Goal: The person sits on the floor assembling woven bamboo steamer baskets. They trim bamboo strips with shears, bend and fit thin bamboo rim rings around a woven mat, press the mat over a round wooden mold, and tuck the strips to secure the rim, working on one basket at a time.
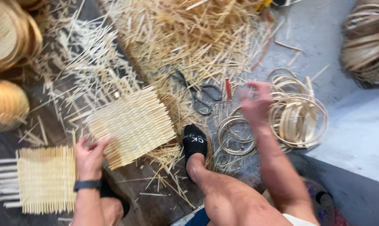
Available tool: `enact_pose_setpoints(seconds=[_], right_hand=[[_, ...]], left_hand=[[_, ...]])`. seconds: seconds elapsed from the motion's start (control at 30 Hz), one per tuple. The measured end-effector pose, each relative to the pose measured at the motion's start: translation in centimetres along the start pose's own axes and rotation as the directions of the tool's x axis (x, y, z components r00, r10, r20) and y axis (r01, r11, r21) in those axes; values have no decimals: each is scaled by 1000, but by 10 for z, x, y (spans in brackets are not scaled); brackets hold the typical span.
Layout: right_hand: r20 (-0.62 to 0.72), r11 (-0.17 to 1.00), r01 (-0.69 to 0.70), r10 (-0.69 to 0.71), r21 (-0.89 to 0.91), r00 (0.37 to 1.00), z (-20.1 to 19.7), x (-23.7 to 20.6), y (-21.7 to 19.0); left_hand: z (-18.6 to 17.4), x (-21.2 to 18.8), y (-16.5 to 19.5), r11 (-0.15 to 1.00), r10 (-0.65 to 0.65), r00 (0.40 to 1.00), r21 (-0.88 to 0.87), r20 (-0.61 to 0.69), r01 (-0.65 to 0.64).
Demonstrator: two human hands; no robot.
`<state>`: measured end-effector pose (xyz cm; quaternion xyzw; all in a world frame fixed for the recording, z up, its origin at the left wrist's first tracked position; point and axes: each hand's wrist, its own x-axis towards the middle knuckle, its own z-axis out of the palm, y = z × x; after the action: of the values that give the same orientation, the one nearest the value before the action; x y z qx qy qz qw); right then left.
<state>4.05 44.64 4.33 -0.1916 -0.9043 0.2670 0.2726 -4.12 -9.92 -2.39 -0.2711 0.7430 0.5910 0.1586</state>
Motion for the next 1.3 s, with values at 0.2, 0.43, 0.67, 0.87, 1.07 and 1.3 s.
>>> enact_pose_setpoints(seconds=[0.2,0.43,0.67,0.87,1.07,1.3], right_hand=[[60,719,32,13,-694,998,-150,26,94],[97,850,-117,193,-513,976,-203,14,126],[-51,987,-11,3,-158,999,-148,80,31],[164,978,107,-136,178,977,-63,111,-126],[488,911,-42,-181,411,854,-37,116,-232],[617,942,-154,-66,297,784,-2,102,-289]], left_hand=[[-24,-4,2,994,82,989,-57,-121,-89],[-15,-26,41,958,260,958,-93,-123,-272],[59,-84,112,824,566,824,29,19,-566],[152,-118,168,936,249,865,-339,436,-98],[126,-111,191,475,408,777,-838,479,267],[72,-128,205,571,237,907,-805,349,161]])
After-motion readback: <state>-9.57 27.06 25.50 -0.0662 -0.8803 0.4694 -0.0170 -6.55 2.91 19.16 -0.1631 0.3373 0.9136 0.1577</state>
